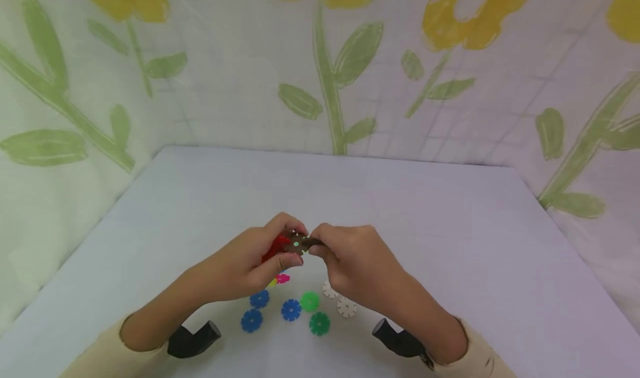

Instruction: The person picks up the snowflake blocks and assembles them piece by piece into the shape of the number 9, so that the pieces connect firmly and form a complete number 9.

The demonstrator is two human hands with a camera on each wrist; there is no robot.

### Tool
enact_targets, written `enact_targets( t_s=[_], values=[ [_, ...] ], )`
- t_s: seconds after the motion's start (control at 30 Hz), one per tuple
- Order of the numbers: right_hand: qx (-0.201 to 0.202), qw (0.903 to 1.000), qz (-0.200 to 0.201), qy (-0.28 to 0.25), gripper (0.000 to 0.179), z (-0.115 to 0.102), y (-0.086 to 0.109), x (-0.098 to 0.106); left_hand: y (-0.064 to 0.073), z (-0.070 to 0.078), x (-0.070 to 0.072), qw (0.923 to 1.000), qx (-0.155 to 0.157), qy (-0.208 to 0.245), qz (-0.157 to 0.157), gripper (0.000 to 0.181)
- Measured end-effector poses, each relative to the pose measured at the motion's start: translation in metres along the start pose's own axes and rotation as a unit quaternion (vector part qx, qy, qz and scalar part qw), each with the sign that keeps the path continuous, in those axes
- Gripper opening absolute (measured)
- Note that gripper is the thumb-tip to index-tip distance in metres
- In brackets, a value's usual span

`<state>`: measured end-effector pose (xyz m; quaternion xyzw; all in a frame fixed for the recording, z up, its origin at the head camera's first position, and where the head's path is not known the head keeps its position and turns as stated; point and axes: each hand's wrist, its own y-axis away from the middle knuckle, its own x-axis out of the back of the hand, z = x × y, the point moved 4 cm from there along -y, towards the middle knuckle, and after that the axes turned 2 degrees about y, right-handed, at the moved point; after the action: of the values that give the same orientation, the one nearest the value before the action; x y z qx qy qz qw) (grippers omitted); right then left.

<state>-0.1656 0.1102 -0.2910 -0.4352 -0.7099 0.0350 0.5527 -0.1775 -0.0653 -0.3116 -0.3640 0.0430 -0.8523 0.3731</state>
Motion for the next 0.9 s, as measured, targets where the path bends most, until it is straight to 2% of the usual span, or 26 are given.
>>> enact_targets(
  t_s=[0.13,0.3,0.43,0.67,0.8,0.9],
  values=[
    [-0.004,0.9999,0.012,0.0,0.02,-0.002,0.001,-0.002,0.0,0.002,-0.001,0.9999,-0.011,-0.008,0.005,0.03],
    [-0.021,0.997,0.014,-0.072,0.023,0.001,0.002,-0.005,0.002,0.002,0.001,0.9999,-0.008,0.003,0.007,0.031],
    [-0.023,0.9923,0.014,-0.121,0.022,0.002,0.003,-0.008,0.003,0.002,0.006,0.9996,-0.016,-0.013,0.018,0.031],
    [-0.018,0.9914,0.023,-0.127,0.027,0.012,-0.001,-0.011,0.005,0.007,0.021,0.9935,-0.048,-0.083,0.061,0.035],
    [-0.032,0.9858,0.017,-0.164,0.03,0.018,-0.003,-0.017,0.008,0.009,0.03,0.9857,-0.05,-0.138,0.083,0.031],
    [-0.048,0.9794,0.007,-0.196,0.031,0.019,-0.004,-0.023,0.008,0.01,0.035,0.9803,-0.057,-0.163,0.095,0.027]
  ],
)
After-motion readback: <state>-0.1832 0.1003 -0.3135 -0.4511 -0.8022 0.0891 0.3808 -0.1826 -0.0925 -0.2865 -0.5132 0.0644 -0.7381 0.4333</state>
